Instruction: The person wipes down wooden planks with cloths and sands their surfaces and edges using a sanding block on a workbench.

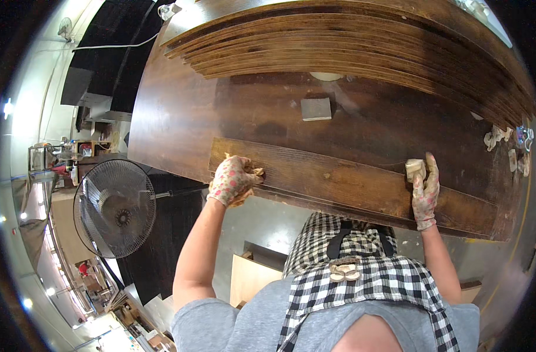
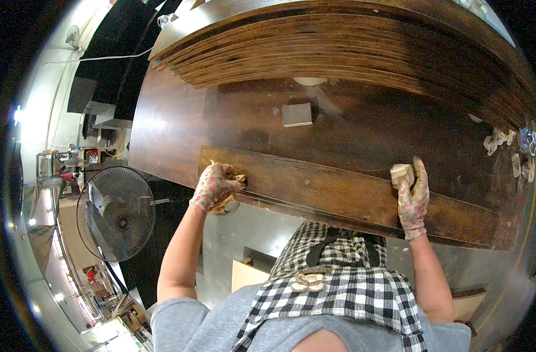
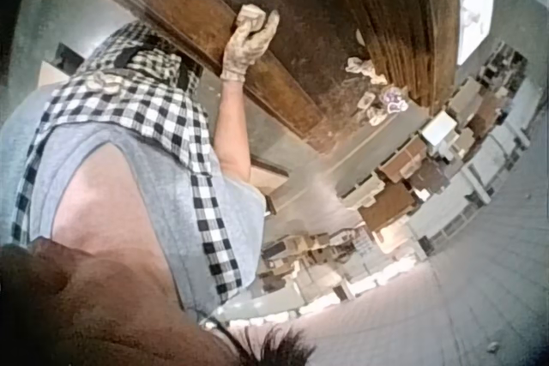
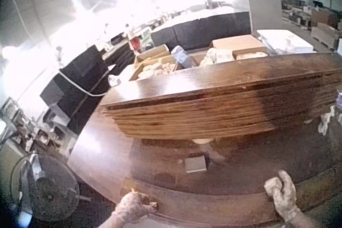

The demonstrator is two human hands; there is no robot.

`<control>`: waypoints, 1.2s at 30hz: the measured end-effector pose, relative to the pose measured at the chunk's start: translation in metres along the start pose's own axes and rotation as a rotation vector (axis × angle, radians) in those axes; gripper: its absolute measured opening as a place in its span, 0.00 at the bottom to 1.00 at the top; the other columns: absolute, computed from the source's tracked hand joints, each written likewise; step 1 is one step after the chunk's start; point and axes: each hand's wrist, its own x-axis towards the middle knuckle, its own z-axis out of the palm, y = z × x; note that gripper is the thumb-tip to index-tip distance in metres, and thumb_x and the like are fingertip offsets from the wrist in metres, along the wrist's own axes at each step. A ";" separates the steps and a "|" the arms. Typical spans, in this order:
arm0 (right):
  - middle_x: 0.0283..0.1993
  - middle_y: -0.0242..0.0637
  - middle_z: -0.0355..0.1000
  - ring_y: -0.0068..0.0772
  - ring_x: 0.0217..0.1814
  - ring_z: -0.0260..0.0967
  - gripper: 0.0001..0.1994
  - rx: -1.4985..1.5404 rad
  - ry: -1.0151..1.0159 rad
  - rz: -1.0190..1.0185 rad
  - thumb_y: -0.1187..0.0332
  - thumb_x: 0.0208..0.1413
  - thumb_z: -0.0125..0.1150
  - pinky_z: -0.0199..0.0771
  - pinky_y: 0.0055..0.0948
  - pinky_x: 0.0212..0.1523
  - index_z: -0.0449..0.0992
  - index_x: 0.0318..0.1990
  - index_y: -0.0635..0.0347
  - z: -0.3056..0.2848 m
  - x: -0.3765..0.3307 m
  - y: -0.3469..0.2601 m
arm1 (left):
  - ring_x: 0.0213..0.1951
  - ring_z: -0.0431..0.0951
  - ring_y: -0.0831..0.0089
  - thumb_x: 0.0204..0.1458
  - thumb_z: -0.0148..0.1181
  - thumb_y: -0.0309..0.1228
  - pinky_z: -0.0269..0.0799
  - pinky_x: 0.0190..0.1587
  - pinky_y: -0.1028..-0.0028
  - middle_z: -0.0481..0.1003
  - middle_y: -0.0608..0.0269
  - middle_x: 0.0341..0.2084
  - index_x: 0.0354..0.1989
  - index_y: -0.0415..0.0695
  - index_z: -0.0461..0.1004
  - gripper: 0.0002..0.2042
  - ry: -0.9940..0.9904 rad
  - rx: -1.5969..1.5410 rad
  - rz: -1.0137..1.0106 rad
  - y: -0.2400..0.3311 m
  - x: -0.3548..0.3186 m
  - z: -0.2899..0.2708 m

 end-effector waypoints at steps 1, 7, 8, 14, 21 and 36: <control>0.65 0.50 0.60 0.43 0.67 0.59 0.28 -0.003 -0.001 0.001 0.64 0.61 0.53 0.57 0.36 0.65 0.56 0.65 0.69 0.001 0.000 0.000 | 0.30 0.80 0.59 0.39 0.69 0.38 0.74 0.38 0.67 0.79 0.51 0.25 0.33 0.40 0.80 0.16 0.005 0.003 -0.015 0.000 0.001 0.000; 0.64 0.48 0.62 0.43 0.65 0.61 0.28 0.037 0.025 -0.012 0.61 0.60 0.53 0.59 0.37 0.64 0.58 0.65 0.68 0.005 -0.002 0.004 | 0.27 0.80 0.63 0.43 0.69 0.38 0.75 0.36 0.66 0.79 0.54 0.24 0.32 0.40 0.79 0.14 -0.012 -0.125 0.064 0.027 -0.005 0.032; 0.64 0.48 0.62 0.43 0.65 0.61 0.28 0.026 0.027 -0.007 0.61 0.60 0.53 0.59 0.37 0.64 0.58 0.65 0.68 0.003 -0.002 0.003 | 0.28 0.79 0.61 0.45 0.68 0.39 0.75 0.36 0.65 0.78 0.54 0.25 0.31 0.40 0.79 0.14 -0.016 -0.111 0.175 0.054 -0.011 0.045; 0.63 0.49 0.62 0.47 0.65 0.61 0.26 0.002 0.032 -0.020 0.63 0.61 0.53 0.60 0.38 0.64 0.59 0.63 0.67 0.002 -0.002 0.006 | 0.30 0.80 0.59 0.47 0.65 0.37 0.75 0.38 0.63 0.78 0.54 0.25 0.29 0.42 0.77 0.11 0.051 -0.031 0.452 0.106 -0.020 0.075; 0.62 0.49 0.63 0.46 0.64 0.62 0.26 0.011 0.025 -0.013 0.65 0.60 0.54 0.62 0.38 0.63 0.60 0.63 0.66 0.004 0.003 -0.003 | 0.37 0.79 0.54 0.40 0.70 0.34 0.74 0.41 0.63 0.79 0.55 0.31 0.37 0.42 0.79 0.15 -0.107 0.225 0.317 0.105 -0.016 0.063; 0.59 0.49 0.65 0.48 0.59 0.66 0.26 0.014 0.037 -0.054 0.66 0.59 0.55 0.65 0.38 0.60 0.59 0.63 0.65 0.005 0.003 -0.002 | 0.33 0.77 0.59 0.54 0.58 0.42 0.74 0.40 0.64 0.75 0.57 0.27 0.29 0.43 0.73 0.13 -0.196 -0.077 0.527 0.191 -0.035 0.141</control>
